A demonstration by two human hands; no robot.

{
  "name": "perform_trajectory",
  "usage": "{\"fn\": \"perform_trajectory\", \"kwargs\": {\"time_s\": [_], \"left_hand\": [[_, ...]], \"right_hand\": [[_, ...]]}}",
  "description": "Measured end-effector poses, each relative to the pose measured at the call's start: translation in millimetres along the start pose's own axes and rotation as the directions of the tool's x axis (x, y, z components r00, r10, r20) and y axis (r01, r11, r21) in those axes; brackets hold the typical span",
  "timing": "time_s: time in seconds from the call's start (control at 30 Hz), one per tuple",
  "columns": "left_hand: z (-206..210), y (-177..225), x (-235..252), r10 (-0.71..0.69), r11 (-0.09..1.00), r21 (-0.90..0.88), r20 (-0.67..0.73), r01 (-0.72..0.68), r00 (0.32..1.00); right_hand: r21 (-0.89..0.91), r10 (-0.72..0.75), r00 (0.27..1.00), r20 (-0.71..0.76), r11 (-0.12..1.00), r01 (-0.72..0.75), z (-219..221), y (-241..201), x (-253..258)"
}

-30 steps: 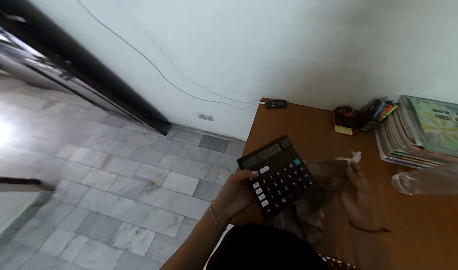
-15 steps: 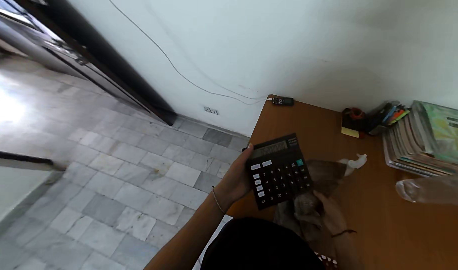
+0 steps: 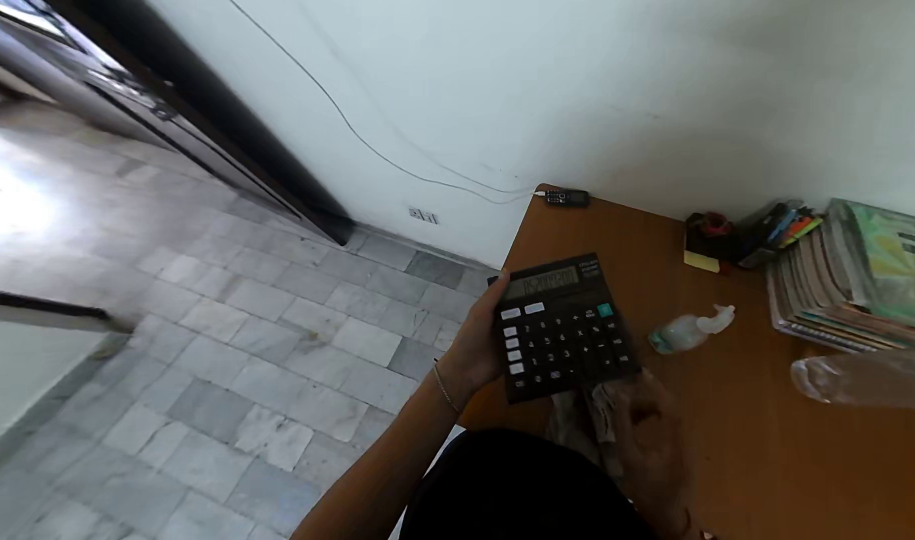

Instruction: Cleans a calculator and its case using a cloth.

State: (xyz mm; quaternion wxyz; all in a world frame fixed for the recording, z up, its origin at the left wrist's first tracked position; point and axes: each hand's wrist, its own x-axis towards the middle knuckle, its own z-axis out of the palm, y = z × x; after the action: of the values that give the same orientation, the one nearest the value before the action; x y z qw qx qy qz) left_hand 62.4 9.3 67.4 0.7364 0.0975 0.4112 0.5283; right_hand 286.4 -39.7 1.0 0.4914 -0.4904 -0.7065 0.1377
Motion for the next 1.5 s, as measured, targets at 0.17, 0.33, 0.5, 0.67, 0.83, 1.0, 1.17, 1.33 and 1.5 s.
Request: {"fn": "perform_trajectory", "kwargs": {"time_s": [0.17, 0.33, 0.5, 0.67, 0.83, 1.0, 1.17, 1.33, 1.5], "left_hand": [[1.4, 4.5, 0.0, 0.048, 0.999, -0.019, 0.025, -0.047, 0.999], [5.6, 1.1, 4.8, 0.022, 0.999, 0.023, 0.024, -0.022, 0.999], [9.1, -1.7, 7.8, 0.013, 1.0, -0.002, 0.007, -0.013, 1.0], [10.8, -3.3, 8.7, 0.028, 1.0, -0.011, 0.019, -0.028, 0.999], [10.1, -3.7, 10.1, 0.01, 1.0, -0.018, 0.005, -0.01, 1.0], [7.1, -2.9, 13.1, 0.029, 1.0, 0.0, -0.025, -0.029, 0.999], [6.1, -1.5, 13.3, 0.003, 0.999, -0.036, -0.056, -0.005, 0.998], [9.2, -5.8, 15.0, 0.026, 0.999, -0.021, -0.029, -0.027, 0.999], [15.2, -9.5, 16.9, 0.073, 0.997, -0.017, -0.045, -0.074, 0.996]], "right_hand": [[0.006, -0.165, 0.986, 0.006, 0.986, 0.165, 11.4, -5.9, -9.0], [0.01, -0.344, 0.936, 0.073, 0.939, 0.344, 30.2, -24.8, -2.5], [-0.035, -0.391, 0.919, 0.044, 0.919, 0.393, 43.9, -25.6, 2.3], [-0.045, -0.428, 0.901, 0.067, 0.901, 0.432, 45.6, -22.0, 2.7], [-0.035, -0.422, 0.904, 0.072, 0.905, 0.425, 48.1, -19.0, 2.7], [0.062, -0.244, 0.966, 0.081, 0.969, 0.24, 43.7, -17.4, -6.4], [0.248, 0.213, 0.977, 0.018, 0.946, -0.211, 30.1, -7.0, -7.5], [0.321, 0.583, 0.788, 0.197, 0.721, -0.614, 21.2, -27.7, 14.5], [0.446, 0.587, 0.457, 0.669, 0.175, -0.878, 17.2, -55.3, 30.3]]}}
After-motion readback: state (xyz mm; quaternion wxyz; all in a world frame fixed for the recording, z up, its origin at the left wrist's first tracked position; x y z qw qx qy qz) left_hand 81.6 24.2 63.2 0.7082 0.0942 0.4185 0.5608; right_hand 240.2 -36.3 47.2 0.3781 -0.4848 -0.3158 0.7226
